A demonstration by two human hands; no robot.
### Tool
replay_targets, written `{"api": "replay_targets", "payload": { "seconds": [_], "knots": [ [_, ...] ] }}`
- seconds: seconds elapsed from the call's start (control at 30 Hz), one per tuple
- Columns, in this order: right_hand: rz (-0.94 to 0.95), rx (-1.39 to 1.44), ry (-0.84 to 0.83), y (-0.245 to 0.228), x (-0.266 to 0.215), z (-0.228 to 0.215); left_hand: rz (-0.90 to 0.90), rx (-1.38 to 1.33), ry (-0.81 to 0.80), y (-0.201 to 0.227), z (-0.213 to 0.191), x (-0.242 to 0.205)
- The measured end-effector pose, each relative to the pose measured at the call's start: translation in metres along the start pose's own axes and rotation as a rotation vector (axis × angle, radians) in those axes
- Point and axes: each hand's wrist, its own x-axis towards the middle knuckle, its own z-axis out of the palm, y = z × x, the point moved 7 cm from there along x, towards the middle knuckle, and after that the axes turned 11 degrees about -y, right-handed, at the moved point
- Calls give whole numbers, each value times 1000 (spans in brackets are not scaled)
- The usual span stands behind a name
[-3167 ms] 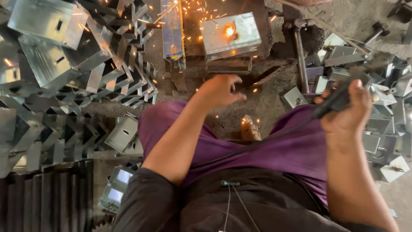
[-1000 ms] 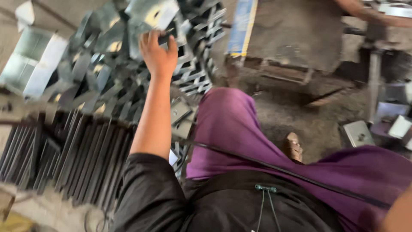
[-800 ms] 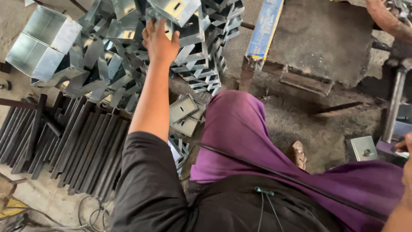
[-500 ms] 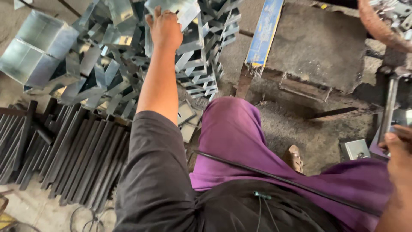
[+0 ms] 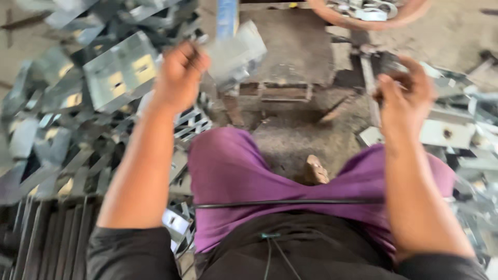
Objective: The person places a metal latch onto a metal box, hammers it into position, and then uses a welding tool to secure the components together with spot welds.
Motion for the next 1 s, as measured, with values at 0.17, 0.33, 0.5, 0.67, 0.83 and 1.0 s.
{"api": "replay_targets", "payload": {
  "seconds": [0.17,0.33,0.5,0.67,0.83,1.0],
  "knots": [
    [-29,143,8,42,8,21,222,638,-146,-1,175,0],
    [226,-45,-116,97,-11,30,254,776,-321,-47,234,-4],
    [215,-368,-277,116,-11,60,196,799,-367,-20,228,2],
    [595,384,-236,163,-22,98,264,730,-287,24,228,54],
    [563,180,-316,162,-9,96,291,570,-247,42,261,155],
    [455,60,-383,151,2,98,138,759,-285,31,317,260]
  ]
}}
